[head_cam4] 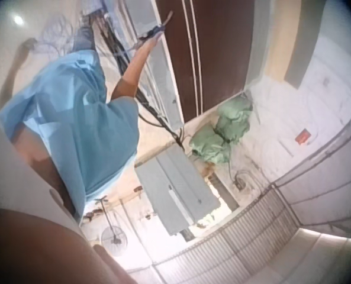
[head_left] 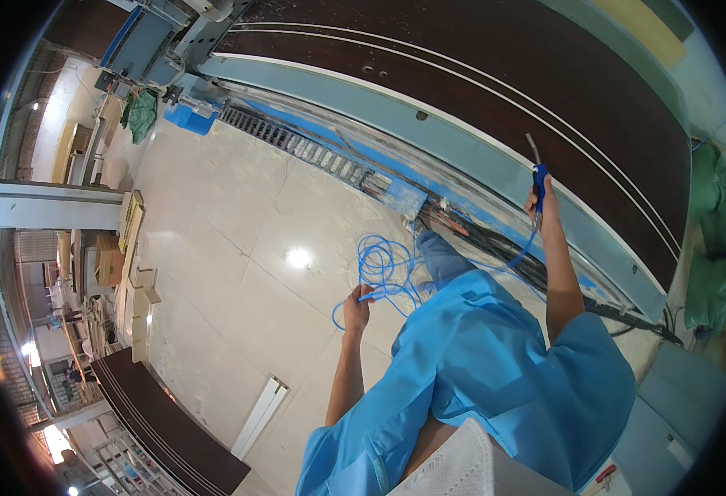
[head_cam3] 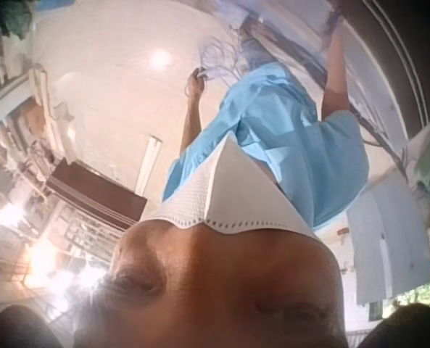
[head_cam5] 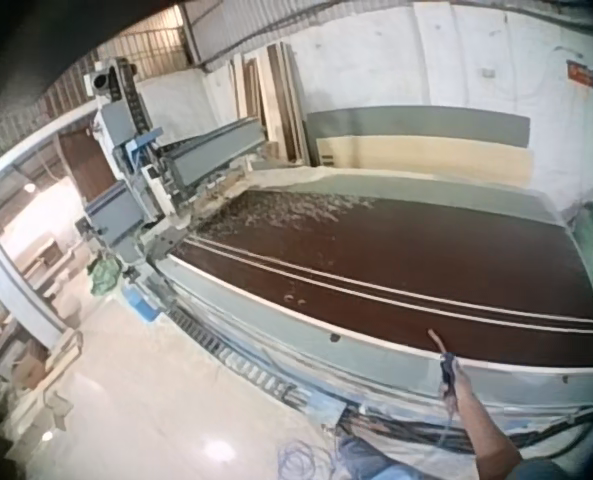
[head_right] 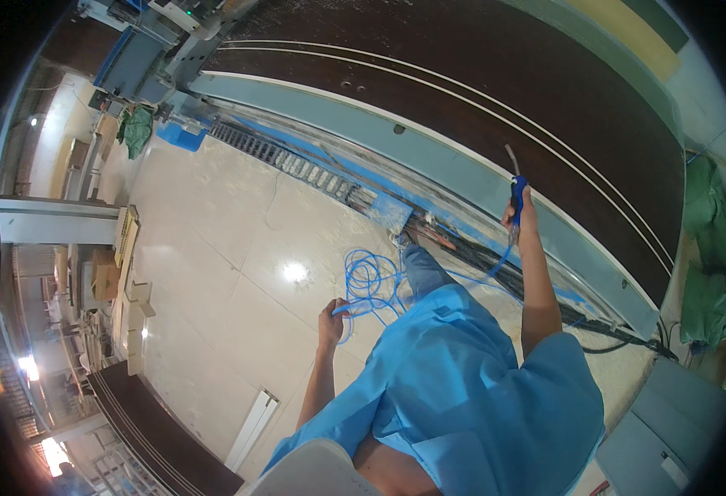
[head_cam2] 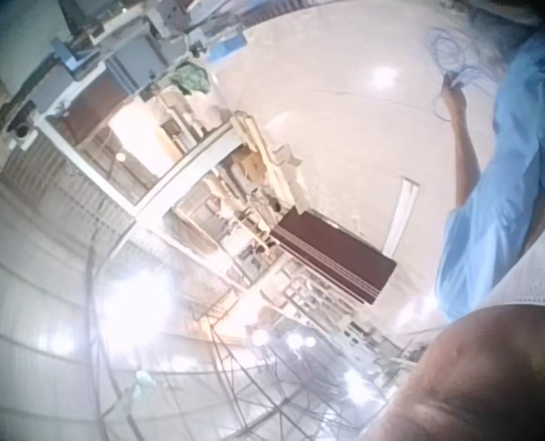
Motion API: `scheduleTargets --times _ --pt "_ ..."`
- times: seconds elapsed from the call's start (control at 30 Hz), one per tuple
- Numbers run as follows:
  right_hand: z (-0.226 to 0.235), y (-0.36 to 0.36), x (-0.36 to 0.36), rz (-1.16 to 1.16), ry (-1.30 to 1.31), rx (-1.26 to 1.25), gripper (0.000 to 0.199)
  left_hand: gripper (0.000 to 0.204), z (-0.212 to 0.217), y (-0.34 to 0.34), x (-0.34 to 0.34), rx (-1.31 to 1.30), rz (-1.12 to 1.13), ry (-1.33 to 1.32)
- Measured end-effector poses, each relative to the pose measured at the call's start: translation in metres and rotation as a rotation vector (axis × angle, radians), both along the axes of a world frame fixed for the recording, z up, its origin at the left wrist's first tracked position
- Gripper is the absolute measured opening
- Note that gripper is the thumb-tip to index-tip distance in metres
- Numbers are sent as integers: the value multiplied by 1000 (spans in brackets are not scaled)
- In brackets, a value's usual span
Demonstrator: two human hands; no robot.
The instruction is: The person sits briefly, then stands and uses a blue air hose to blow dust and debris off a large machine and surrounding floor. They also pick up a long plastic strip from the floor and place it into a green bag before continuing to blow air on the machine.
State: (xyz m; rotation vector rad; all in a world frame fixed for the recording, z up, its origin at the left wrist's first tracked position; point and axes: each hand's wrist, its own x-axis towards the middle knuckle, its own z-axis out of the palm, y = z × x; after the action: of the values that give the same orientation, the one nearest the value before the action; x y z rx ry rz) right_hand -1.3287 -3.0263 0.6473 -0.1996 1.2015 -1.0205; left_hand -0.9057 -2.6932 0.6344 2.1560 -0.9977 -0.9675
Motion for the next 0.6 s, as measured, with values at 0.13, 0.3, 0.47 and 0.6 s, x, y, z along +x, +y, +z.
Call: scheduleTargets --times 0.13,0.3,0.47,0.6 --pt "-7 -91 69 144 22 -41 59 43 0 -22 21 27 43 12" --pt "-10 -190 159 680 277 -182 67 42 8 -62 55 167 -4 -64" --pt "-19 -318 181 -36 11 -118 63 33 31 -142 80 246 -47 -24" --pt "-26 -415 175 -333 -78 -187 64 38 50 -222 90 413 -187 -78"
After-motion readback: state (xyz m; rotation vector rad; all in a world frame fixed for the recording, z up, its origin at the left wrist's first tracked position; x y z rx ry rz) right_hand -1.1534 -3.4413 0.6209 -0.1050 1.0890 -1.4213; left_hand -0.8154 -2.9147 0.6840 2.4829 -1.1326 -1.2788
